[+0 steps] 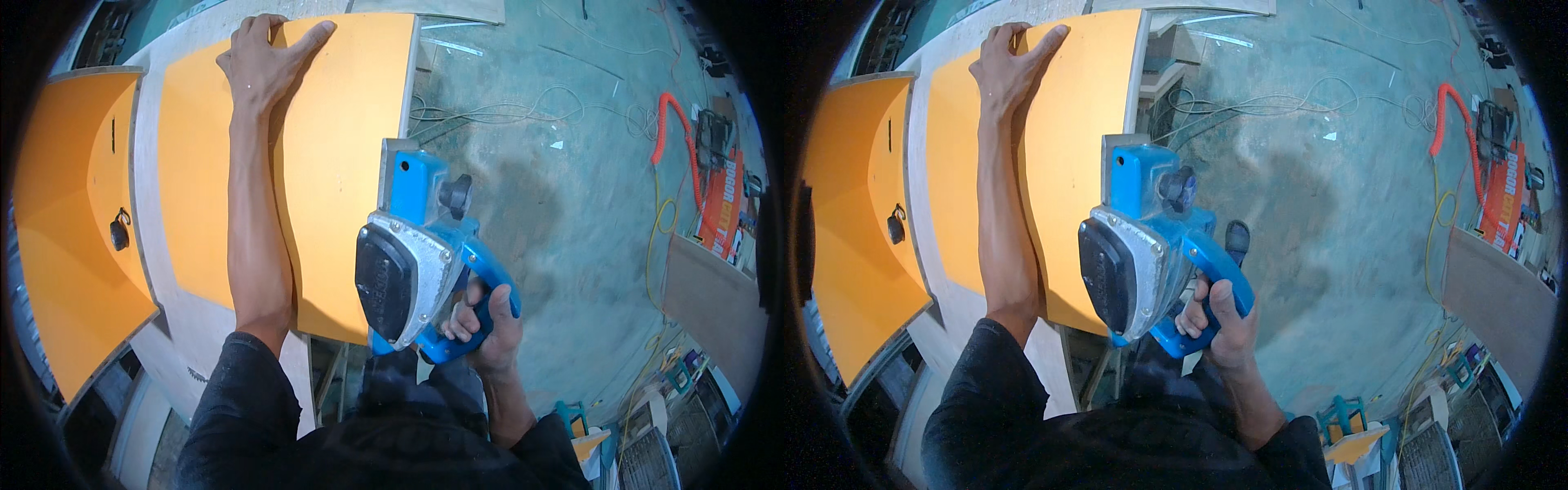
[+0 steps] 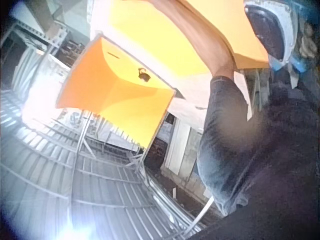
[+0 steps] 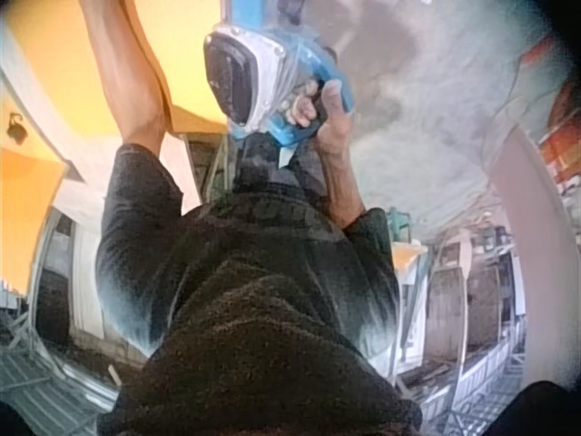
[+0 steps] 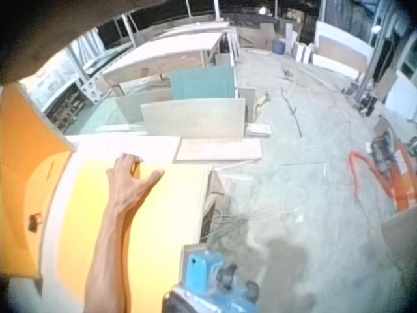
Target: The person uses a power sander to smooth the edges of several yellow boards and then positions the boards against a larger curved wooden structure.
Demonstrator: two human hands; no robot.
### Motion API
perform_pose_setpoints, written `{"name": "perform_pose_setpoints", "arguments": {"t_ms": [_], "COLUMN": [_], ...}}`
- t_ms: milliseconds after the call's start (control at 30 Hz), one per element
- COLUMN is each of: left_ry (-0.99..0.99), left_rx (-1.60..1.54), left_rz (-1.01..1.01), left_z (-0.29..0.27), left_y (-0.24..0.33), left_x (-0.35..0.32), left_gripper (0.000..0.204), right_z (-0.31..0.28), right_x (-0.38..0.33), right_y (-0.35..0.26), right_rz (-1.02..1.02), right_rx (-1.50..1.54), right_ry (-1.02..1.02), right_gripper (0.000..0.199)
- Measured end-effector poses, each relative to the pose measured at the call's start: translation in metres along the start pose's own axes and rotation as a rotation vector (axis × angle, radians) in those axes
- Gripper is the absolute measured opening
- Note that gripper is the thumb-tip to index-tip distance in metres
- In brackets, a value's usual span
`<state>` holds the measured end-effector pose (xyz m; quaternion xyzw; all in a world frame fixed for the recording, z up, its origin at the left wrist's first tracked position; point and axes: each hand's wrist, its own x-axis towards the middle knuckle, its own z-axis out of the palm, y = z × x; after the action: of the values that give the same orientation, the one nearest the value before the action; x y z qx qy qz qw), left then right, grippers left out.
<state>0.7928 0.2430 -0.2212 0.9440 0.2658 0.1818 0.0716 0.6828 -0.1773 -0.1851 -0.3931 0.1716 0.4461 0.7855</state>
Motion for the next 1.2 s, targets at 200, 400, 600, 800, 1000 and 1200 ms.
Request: {"name": "perform_pose_setpoints", "arguments": {"t_ms": [200,400,600,800,1000,1200], "left_ry": [-0.016,-0.050,-0.066,-0.055,-0.056,-0.022], "left_rx": [-0.030,-0.061,-0.093,-0.102,-0.181,-0.163], "left_rz": [0.003,0.002,0.013,0.031,0.028,-0.035], "left_z": [0.001,-0.005,-0.009,-0.012,-0.012,-0.007], "left_y": [0.006,0.013,0.017,0.018,0.017,0.018], "left_x": [0.005,0.009,0.012,0.010,0.015,0.019], "left_gripper": [0.078,0.073,0.064,0.059,0.052,0.056], "right_z": [0.013,0.032,0.048,0.066,0.058,-0.030], "right_x": [0.044,0.092,0.138,0.183,0.221,0.154], "right_y": [-0.039,-0.081,-0.120,-0.156,-0.186,-0.170], "right_rz": [0.010,-0.012,-0.077,-0.192,-0.262,-0.231], "right_rx": [0.018,-0.011,-0.005,-0.105,-0.089,-0.018], "right_ry": [0.045,0.095,0.047,0.063,0.000,0.144], "right_gripper": [0.051,0.053,0.053,0.052,0.049,0.049]}}
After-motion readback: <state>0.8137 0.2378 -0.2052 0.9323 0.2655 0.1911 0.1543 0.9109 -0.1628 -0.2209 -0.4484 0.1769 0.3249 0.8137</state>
